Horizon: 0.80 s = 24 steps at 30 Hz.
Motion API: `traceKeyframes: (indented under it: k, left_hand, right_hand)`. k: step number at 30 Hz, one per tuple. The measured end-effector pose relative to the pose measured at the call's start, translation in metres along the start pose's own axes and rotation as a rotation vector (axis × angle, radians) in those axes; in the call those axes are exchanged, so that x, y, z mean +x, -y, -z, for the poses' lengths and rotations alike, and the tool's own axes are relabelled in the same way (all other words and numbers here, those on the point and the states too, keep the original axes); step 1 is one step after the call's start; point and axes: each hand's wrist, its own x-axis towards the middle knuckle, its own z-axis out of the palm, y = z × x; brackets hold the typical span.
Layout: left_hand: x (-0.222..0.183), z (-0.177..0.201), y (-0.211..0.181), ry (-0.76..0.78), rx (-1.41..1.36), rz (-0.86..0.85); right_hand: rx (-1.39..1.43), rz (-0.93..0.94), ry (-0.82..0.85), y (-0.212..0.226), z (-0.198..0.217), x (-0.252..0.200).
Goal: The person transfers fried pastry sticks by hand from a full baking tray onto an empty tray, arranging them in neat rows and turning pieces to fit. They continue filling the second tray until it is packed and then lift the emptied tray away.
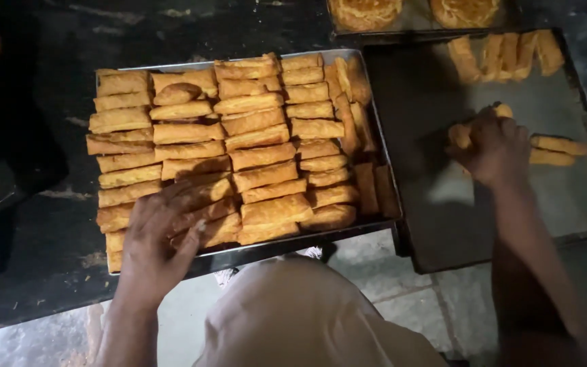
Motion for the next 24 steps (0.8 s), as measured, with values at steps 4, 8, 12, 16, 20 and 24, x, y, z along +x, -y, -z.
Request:
traceKeyframes:
  k: [4,8,12,16,20,24]
  left_hand:
    - [0.003,0.005,0.006,-0.040,-0.042,-0.054]
    - [0.000,0.001,0.014,-0.034,-0.054,-0.040]
    - [-0.002,0.001,0.015,-0.020,-0.073,-0.027]
    - [-0.011,-0.008,0.022,-0.032,-0.080,-0.032]
    - [-0.008,-0.007,0.011,-0.056,-0.070,-0.015]
    - [-0.009,-0.004,-0.001,-0.065,-0.057,0.041]
  right_hand:
    - [0.052,-0.127,-0.038,0.009,-0.020,-0.022]
    - [0.024,-0.120,-0.089,0.006,-0.042,-0.034]
    - [0.138,-0.144,-0.106,0.018,-0.021,-0.036]
    - [0.294,-0.157,-0.108,0.006,-0.037,-0.045]
    - [0.138,-0.136,-0.188,-0.009,-0.045,-0.040]
    - [0.156,-0.149,-0.195,-0.011,-0.027,-0.029]
